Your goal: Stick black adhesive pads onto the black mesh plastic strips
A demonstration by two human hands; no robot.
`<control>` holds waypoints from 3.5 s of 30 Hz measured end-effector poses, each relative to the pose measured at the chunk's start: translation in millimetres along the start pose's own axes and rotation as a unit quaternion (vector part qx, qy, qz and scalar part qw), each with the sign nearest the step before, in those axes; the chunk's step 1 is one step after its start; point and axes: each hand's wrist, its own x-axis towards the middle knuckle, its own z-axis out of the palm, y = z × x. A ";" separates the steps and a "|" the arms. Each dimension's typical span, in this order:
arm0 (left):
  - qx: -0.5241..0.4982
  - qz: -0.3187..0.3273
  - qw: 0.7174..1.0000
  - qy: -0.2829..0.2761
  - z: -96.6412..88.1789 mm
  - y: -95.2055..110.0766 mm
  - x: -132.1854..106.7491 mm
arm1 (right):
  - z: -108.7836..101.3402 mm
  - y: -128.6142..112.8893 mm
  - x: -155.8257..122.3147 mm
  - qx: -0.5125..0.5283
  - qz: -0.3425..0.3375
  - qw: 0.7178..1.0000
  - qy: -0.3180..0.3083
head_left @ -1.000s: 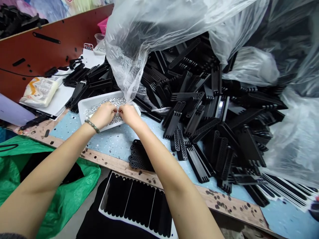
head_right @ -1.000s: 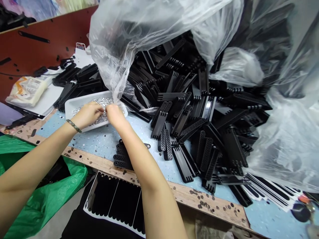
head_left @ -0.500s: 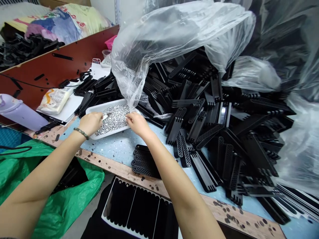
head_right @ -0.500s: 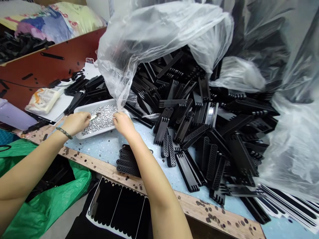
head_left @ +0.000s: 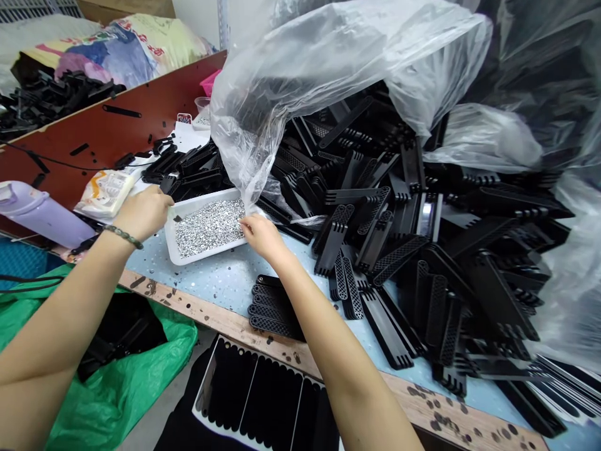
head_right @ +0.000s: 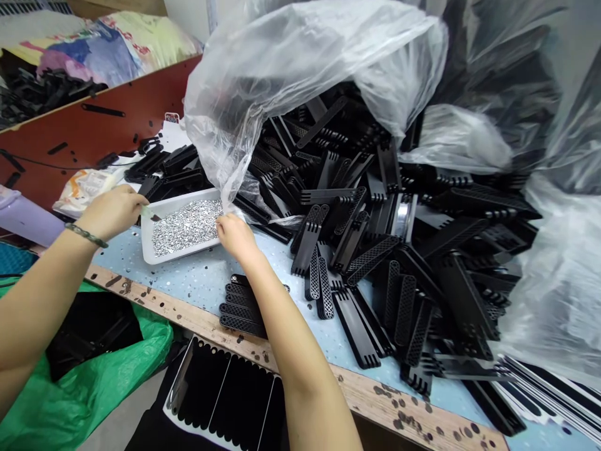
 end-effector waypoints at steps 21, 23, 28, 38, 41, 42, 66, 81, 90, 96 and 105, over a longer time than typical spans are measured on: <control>-0.214 0.133 0.968 -0.020 43.1 90.7 7.0 | 15.8 -12.3 32.3 -0.032 0.018 0.998 -0.048; -0.222 0.124 0.967 -0.003 36.1 88.5 8.1 | 13.8 -15.4 32.2 -0.024 0.012 0.999 -0.034; -0.348 0.124 0.929 0.031 11.5 104.4 -22.6 | -16.8 -21.6 -6.8 0.000 -0.014 1.000 0.006; -0.369 0.329 0.869 -0.009 41.0 199.7 -111.2 | -17.0 14.0 -189.2 0.035 0.041 0.996 0.064; -0.363 0.317 0.876 0.011 41.9 197.4 -115.6 | -12.4 18.4 -198.6 0.031 0.051 0.996 0.065; -0.366 0.312 0.877 0.018 40.5 193.5 -117.2 | -14.0 19.4 -200.7 0.037 0.053 0.995 0.073; -0.183 0.338 0.920 0.081 42.5 158.4 -139.4 | -24.4 33.2 -235.4 -0.124 0.029 0.987 0.102; -0.136 0.308 0.939 0.068 44.7 163.8 -150.7 | -12.3 37.7 -241.6 0.072 0.103 0.986 0.109; -0.109 0.288 0.949 0.070 46.1 170.7 -158.5 | -9.5 33.1 -241.2 0.033 0.111 0.988 0.100; -0.178 0.268 0.946 0.041 48.8 171.4 -161.8 | -9.3 31.4 -239.7 -0.004 0.092 0.990 0.104; -0.371 0.205 0.906 -0.011 52.3 162.3 -148.3 | -6.9 34.6 -238.2 0.001 0.093 0.990 0.107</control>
